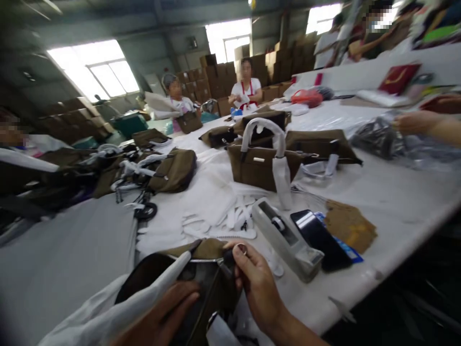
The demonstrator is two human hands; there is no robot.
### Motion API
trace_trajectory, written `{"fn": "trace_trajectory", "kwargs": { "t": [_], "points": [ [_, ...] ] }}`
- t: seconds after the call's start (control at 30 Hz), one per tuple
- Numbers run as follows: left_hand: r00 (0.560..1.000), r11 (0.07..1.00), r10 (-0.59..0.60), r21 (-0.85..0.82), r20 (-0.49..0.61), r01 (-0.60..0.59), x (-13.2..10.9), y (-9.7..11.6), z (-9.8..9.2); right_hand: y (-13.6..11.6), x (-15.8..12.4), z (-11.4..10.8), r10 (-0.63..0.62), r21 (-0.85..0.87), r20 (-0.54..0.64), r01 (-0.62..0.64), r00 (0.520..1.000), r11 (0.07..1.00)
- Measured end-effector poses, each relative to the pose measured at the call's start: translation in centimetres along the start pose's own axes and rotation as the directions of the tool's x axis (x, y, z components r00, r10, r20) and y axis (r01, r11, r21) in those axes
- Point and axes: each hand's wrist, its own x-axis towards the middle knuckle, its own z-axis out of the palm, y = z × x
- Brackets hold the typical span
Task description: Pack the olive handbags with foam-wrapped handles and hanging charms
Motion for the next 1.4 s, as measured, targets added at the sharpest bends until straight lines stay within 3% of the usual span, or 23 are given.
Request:
{"fn": "trace_trajectory", "kwargs": {
  "t": [0.1,0.2,0.33,0.5,0.6,0.77,1.0,1.23,1.4],
  "points": [
    [0.986,0.985,-0.163,-0.059,0.018,0.164,0.3,0.9,-0.4,-0.3,-0.8,-0.2,-0.002,0.002,0.027,0.001,1.0,1.0],
    [0.983,0.981,-0.172,-0.104,-0.057,0.165,1.1,2.6,-0.9,-0.5,-1.5,-0.4,-0.076,-0.105,0.099,0.087,0.992,0.991],
    [0.98,0.999,-0.023,0.032,-0.199,0.03,2.9,5.0,-0.9,-0.8,-2.3,-0.3,-0.166,-0.265,0.203,0.217,0.965,0.939],
    [0.978,0.967,0.175,0.204,-0.111,-0.15,4.6,6.4,-0.5,-1.6,-2.8,-0.4,-0.237,-0.309,0.222,0.298,0.946,0.903],
    [0.936,0.917,0.334,0.27,-0.113,-0.294,4.8,6.4,-0.5,-1.8,-2.6,-0.5,-0.243,-0.326,0.213,0.304,0.946,0.895],
    [0.944,0.927,0.291,0.291,-0.154,-0.238,5.1,5.7,0.2,-2.0,-1.7,0.0,-0.273,-0.339,0.296,0.368,0.915,0.866],
    [0.855,0.833,0.503,0.337,-0.127,-0.44,5.9,5.0,-0.2,-1.7,-1.1,0.0,-0.276,-0.325,0.308,0.373,0.911,0.869],
    [0.849,0.835,0.522,0.251,-0.084,-0.489,6.1,3.7,-0.4,-1.5,-0.8,-0.4,-0.29,-0.343,0.276,0.376,0.916,0.861],
    [0.793,0.785,0.58,0.388,-0.185,-0.483,5.7,3.8,-1.7,-1.4,-0.2,-0.3,-0.268,-0.343,0.294,0.363,0.918,0.867]
  ]
}}
